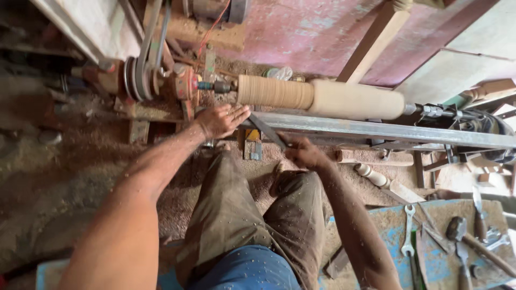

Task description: The person shapes a piece of wood on a lathe using a chisel, holding the tool against the rotating wood to carve grooves and then sharpening the chisel on a stone.

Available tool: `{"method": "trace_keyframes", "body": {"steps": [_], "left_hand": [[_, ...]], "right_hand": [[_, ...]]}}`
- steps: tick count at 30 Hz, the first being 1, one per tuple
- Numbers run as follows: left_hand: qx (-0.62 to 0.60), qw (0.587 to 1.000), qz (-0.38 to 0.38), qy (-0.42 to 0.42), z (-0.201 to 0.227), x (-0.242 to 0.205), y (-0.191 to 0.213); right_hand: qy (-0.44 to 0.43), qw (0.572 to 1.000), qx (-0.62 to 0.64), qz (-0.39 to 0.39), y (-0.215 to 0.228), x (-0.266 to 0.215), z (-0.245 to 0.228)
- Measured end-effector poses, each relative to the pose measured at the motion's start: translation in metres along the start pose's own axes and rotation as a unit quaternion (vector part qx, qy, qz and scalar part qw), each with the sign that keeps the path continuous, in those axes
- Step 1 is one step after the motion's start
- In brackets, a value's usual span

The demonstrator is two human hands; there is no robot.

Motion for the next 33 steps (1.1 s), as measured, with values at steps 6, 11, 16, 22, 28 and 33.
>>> {"method": "trace_keyframes", "body": {"steps": [6, 11, 16, 22, 28, 33], "left_hand": [[-0.166, 0.983, -0.049, -0.055, 0.023, 0.028, 0.042], [-0.219, 0.958, -0.171, -0.078, 0.074, 0.109, 0.046], [-0.194, 0.964, -0.146, -0.104, 0.087, 0.146, 0.008], [-0.221, 0.963, -0.094, -0.126, 0.079, 0.147, -0.027], [-0.236, 0.965, -0.083, -0.082, 0.076, 0.151, -0.036], [-0.240, 0.958, -0.140, -0.069, 0.077, 0.153, -0.034]], "right_hand": [[-0.072, 0.968, 0.132, 0.203, -0.089, -0.075, 0.034], [0.047, 0.878, 0.398, 0.262, -0.107, -0.093, 0.067], [-0.066, 0.926, 0.165, 0.334, -0.064, -0.103, 0.066], [-0.102, 0.923, 0.147, 0.342, -0.049, -0.099, 0.061], [-0.096, 0.924, 0.120, 0.349, -0.035, -0.094, 0.050], [-0.142, 0.927, 0.096, 0.333, -0.027, -0.091, 0.042]]}}
Point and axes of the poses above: each hand's wrist, its own x-axis towards the middle knuckle, its own y-axis out of the back of the hand, z = x × y, the point moved 3 cm from there along x, towards the middle knuckle, and after that the axes turned 10 degrees about x, right-handed, at the moved point
